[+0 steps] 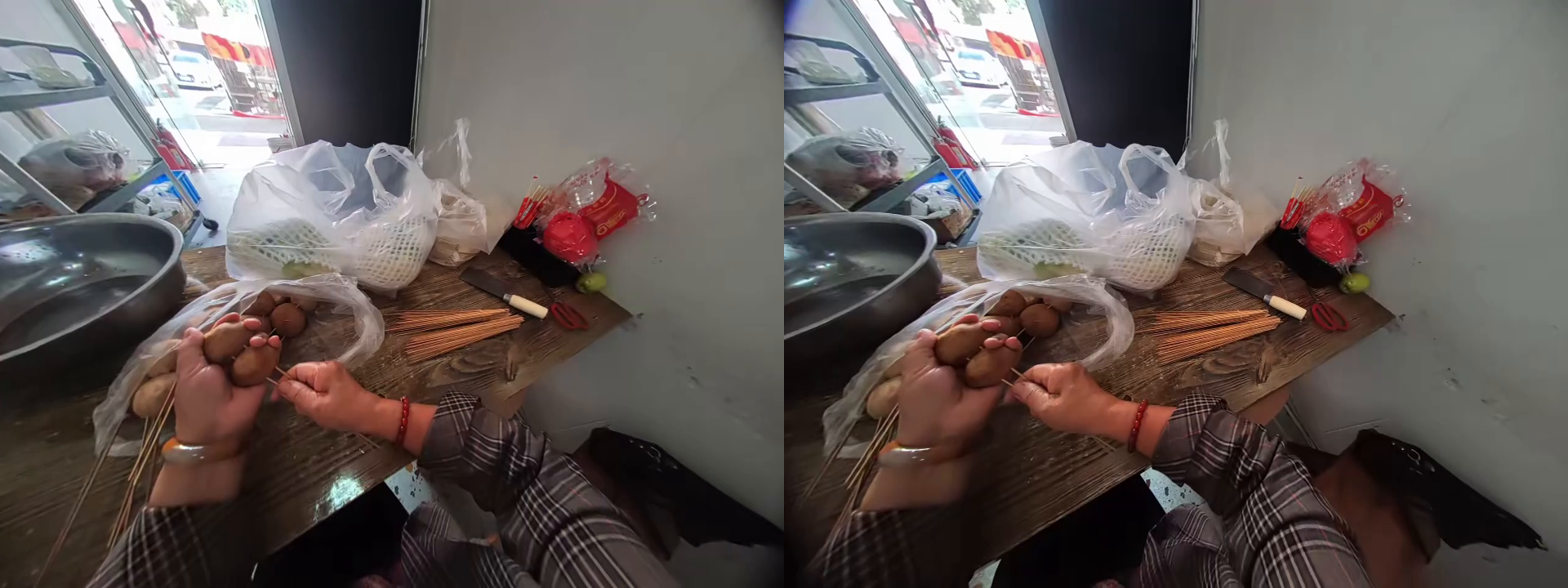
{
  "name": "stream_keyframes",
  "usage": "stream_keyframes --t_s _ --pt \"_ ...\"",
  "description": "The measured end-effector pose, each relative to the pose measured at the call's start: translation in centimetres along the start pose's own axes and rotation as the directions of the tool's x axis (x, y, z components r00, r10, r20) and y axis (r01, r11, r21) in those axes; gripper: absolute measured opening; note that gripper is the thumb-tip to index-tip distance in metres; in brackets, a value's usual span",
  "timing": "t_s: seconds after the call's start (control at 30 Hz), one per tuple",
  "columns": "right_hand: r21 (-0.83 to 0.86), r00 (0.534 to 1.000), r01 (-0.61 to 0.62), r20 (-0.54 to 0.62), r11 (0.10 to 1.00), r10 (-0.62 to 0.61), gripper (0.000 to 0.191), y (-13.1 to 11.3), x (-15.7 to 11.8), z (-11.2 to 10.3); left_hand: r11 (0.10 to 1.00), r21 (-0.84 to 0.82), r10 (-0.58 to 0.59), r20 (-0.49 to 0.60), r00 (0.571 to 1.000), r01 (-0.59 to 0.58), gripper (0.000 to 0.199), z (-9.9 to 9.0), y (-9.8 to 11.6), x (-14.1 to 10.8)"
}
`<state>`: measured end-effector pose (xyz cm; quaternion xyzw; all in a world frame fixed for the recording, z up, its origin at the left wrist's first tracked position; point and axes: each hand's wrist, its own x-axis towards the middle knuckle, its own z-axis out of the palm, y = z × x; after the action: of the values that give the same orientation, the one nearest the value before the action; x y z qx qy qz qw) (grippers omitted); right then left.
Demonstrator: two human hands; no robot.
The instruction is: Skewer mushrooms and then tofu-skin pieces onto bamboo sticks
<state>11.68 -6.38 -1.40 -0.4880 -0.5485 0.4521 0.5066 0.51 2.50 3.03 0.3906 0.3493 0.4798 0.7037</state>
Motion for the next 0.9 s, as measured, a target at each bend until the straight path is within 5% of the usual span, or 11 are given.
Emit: stream_keyframes --t_s 0.1,0.27,0.9 --pt "-0.014 1.000 -0.005 -0.008 1.000 0.005 0.021 -0.1 -0.1 0.0 0.999 -0.050 -0.001 -0.135 0.991 -0.006 0.036 0.7 0.0 -0.3" --pt "-0.025 0.999 -0.038 -0.014 0.999 0.037 0.021 -0.1 0.1 -0.1 0.998 -0.057 0.009 -0.175 0.985 -0.019 0.040 1.5 0.1 -0.7" --pt "-0.053 1.000 -0.011 -0.003 0.999 0.011 0.021 -0.1 0.4 -0.2 0.992 -0.116 0.035 -0.148 0.988 -0.053 0.051 1.8 -0.2 -0.4"
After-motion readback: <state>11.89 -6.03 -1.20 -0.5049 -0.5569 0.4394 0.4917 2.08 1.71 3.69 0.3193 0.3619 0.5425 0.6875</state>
